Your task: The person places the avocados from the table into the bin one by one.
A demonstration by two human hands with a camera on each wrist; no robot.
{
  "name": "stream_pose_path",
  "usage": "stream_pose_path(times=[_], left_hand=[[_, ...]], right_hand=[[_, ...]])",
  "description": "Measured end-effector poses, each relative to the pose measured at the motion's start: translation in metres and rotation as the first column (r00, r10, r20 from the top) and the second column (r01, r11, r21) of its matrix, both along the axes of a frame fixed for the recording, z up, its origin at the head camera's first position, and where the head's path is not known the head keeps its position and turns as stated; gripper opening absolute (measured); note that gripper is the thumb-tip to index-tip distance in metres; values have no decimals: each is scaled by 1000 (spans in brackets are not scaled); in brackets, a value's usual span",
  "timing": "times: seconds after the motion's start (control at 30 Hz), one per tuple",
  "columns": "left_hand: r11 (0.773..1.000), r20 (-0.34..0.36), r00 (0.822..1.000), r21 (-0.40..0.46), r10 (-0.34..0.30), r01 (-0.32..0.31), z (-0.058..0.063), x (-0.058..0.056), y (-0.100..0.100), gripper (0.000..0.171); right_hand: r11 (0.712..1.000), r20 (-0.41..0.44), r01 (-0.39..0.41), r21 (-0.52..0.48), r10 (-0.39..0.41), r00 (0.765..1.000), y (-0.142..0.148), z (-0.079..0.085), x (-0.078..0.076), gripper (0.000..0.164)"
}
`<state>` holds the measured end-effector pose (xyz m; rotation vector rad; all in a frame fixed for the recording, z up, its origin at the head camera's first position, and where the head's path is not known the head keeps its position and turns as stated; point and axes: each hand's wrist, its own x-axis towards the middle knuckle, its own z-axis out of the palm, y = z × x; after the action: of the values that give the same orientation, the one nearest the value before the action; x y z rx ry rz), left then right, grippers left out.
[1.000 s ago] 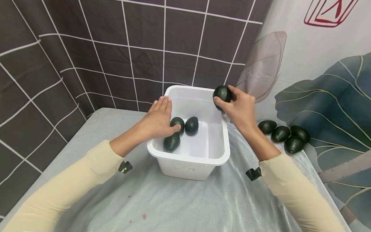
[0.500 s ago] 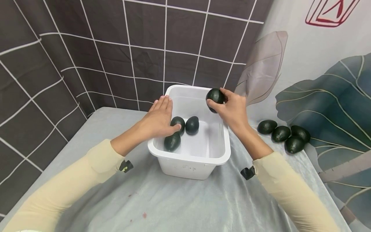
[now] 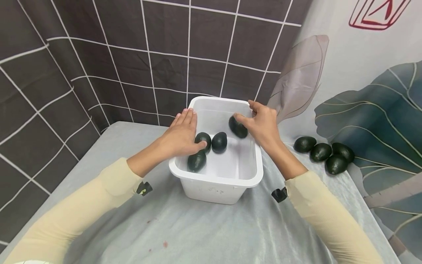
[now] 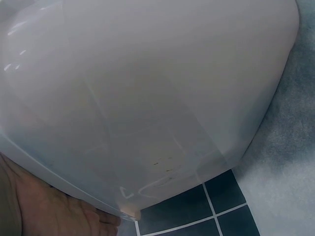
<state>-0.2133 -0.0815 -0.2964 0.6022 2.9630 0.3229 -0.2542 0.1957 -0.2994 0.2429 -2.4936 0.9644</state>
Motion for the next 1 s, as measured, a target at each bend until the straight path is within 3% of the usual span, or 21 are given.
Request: stream_pose_path(times=[1.0], left_hand=[[1000, 6, 1000, -3, -2, 2, -1, -1, -1, 112]], right_hand=[[998, 42, 24, -53, -21, 999, 20, -4, 4, 63]])
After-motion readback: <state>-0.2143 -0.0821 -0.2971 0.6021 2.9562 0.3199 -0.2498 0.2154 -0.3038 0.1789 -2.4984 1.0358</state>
